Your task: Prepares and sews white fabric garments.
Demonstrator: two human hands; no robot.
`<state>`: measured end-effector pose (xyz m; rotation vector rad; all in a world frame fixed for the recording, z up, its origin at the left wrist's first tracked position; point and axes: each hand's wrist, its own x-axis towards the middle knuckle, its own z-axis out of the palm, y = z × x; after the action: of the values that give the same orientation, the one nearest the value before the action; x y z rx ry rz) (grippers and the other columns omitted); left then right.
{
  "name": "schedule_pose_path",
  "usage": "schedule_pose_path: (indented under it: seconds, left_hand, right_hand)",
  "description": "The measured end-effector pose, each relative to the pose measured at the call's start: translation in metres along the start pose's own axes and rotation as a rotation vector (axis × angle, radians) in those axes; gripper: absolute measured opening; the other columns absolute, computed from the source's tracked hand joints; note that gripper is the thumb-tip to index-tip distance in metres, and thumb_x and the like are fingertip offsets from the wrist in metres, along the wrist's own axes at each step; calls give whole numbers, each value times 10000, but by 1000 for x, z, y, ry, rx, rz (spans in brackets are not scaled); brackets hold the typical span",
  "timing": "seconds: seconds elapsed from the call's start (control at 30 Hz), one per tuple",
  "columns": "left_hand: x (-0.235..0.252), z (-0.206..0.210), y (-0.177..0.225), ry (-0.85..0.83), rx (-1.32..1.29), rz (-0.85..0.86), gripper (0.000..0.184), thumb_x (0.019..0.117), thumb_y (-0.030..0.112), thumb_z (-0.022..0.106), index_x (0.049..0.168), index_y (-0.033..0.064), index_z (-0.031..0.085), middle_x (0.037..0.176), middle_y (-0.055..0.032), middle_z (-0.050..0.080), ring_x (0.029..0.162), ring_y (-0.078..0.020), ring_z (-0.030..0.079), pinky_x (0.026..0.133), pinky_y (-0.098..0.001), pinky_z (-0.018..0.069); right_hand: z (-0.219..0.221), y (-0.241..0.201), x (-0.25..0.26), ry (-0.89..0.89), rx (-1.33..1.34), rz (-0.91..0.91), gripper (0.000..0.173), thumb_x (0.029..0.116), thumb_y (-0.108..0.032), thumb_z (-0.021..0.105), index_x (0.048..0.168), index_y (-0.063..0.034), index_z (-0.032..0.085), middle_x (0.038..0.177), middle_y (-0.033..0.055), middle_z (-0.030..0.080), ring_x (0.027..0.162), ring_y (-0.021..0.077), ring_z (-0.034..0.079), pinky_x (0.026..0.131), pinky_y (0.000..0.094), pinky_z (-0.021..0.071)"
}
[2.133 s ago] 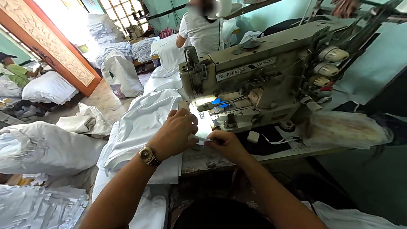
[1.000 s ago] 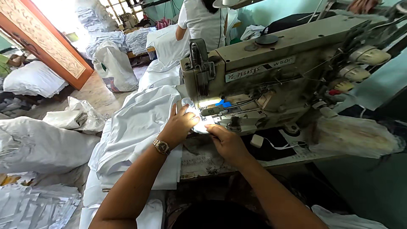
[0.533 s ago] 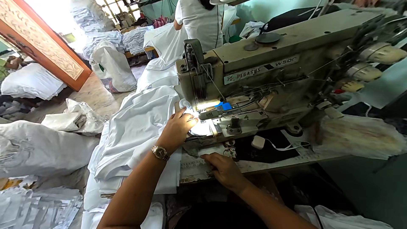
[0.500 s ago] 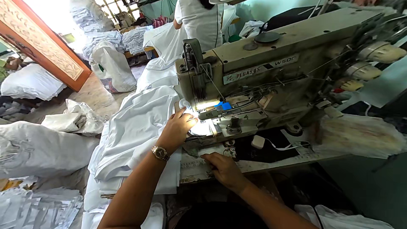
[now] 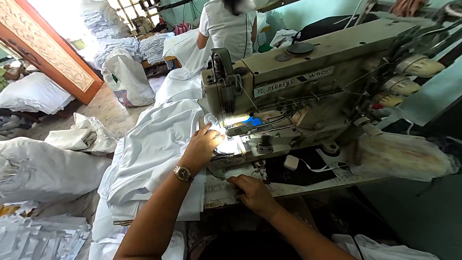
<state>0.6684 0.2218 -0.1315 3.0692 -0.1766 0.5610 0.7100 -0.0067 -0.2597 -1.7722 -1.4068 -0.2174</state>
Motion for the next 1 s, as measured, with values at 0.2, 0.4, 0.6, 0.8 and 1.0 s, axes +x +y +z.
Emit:
schedule_pose_path:
  seconds: [0.2, 0.4, 0.6, 0.8, 1.0]
  left_hand:
    - [2, 0, -2, 5, -19, -1, 355, 932, -18, 589, 1171, 184, 755, 1286, -87, 684, 1373, -351, 515, 1044, -548, 485]
    - [8, 2, -6, 49, -45, 32, 322, 911, -57, 581, 1116, 115, 760, 1225, -81, 710, 1288, -297, 593, 1075, -470, 490]
    - [25, 4, -19, 51, -186, -4, 256, 881, -94, 589, 989, 56, 767, 1116, -99, 733, 1168, -276, 651, 1008, -455, 528]
    - [46, -12, -55, 15, -166, -172, 234, 864, -98, 647, 1043, 8, 756, 1163, -171, 717, 1194, -355, 634, 1044, -519, 492]
    - [-35, -22, -50, 549, 53, -236, 295, 863, -124, 581, 1080, -6, 744, 1257, -162, 696, 1267, -360, 604, 1114, -505, 457]
  right_hand:
    - [1, 1, 2, 11, -5, 6, 252, 997, -218, 544, 1143, -137, 733, 875, 36, 698, 766, 165, 692, 686, 315, 590]
    - [1, -1, 3, -6, -64, 11, 244, 1002, -301, 551, 1053, -155, 740, 774, 16, 645, 686, 156, 656, 612, 313, 565]
    - [3, -4, 3, -71, -104, 47, 200, 932, -272, 610, 1027, -163, 749, 765, 17, 639, 676, 172, 657, 598, 342, 568]
    - [3, -4, 1, -83, -87, 38, 193, 908, -246, 622, 1028, -165, 750, 769, 26, 639, 695, 187, 662, 618, 356, 570]
    - [5, -4, 1, 51, -88, 112, 421, 965, -463, 591, 1223, -159, 726, 900, 41, 705, 819, 196, 692, 728, 377, 591]
